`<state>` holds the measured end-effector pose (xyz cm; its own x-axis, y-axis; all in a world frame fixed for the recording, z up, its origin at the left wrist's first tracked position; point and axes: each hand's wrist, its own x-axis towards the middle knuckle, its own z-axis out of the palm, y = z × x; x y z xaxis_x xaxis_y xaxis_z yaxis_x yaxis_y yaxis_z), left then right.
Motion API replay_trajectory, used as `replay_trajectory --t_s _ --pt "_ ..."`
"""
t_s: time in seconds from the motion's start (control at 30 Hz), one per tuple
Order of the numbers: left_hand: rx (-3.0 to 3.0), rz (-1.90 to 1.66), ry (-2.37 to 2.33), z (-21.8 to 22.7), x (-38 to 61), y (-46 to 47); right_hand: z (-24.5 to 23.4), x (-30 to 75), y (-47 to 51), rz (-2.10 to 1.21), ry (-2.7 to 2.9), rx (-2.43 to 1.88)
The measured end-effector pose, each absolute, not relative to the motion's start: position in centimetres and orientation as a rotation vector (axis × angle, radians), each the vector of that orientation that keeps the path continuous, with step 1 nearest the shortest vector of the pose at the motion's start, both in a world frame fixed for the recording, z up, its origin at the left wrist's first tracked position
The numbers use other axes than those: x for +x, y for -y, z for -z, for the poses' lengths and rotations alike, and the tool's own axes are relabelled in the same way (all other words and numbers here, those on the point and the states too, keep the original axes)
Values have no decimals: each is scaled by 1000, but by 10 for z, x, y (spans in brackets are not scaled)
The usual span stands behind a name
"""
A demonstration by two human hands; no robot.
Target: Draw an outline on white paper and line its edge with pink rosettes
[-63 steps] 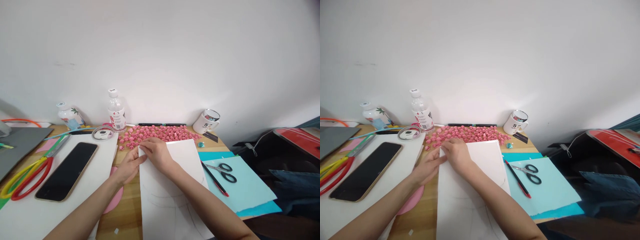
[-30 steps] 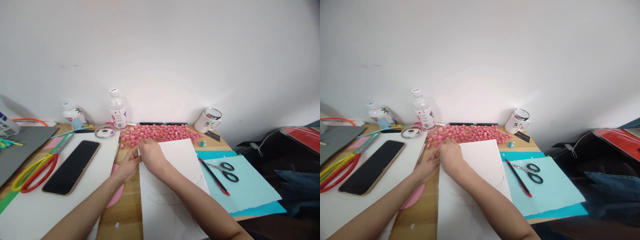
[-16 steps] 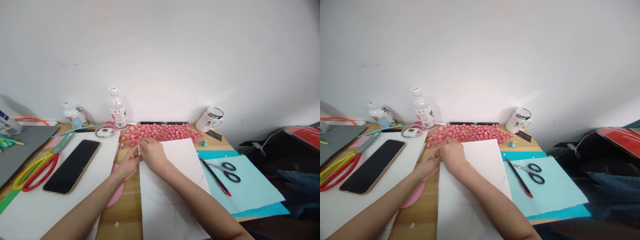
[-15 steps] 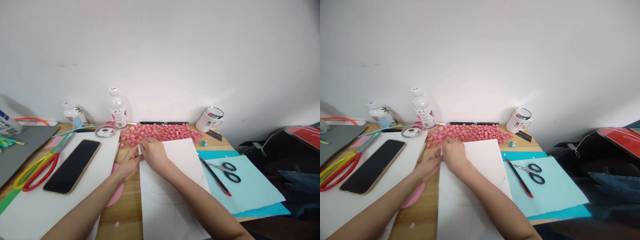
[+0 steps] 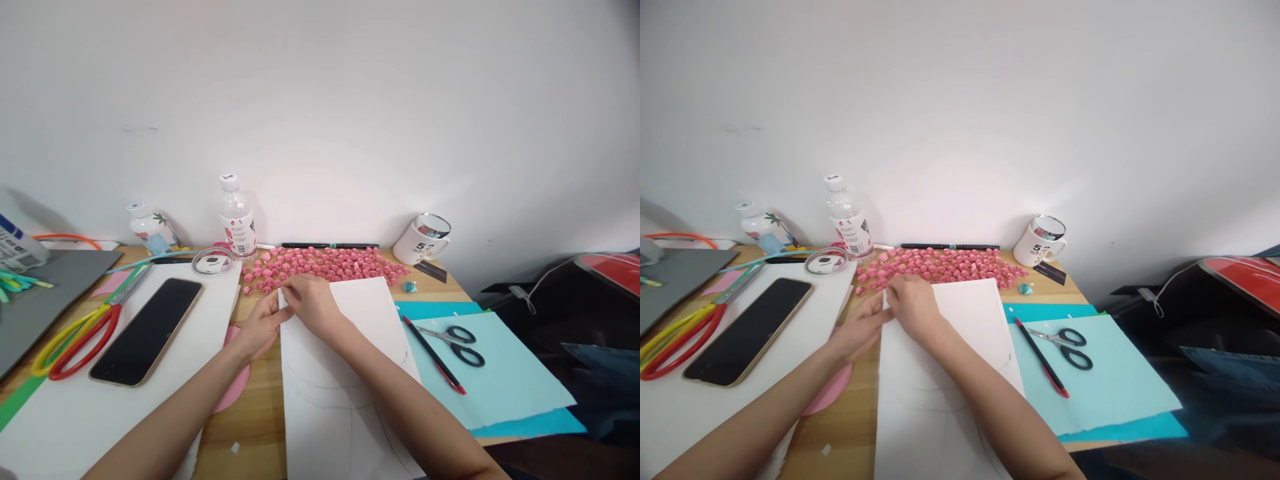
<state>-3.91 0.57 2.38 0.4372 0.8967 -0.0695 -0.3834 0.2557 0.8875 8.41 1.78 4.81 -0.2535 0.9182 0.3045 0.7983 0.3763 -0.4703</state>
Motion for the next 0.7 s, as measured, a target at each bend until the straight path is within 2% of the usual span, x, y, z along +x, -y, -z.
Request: replay_trajectory --t_s 0.27,0.57,0.7 --pt "951 -999 -673 -23 -40 -6 -47 82 -15 -306 2075 -1385" --pt "903 -991 -682 -20 -40 -6 -47 72 -14 6 2339 -1478" --pt "895 -999 -667 -21 -40 -6 -46 70 -13 26 2329 -1509"
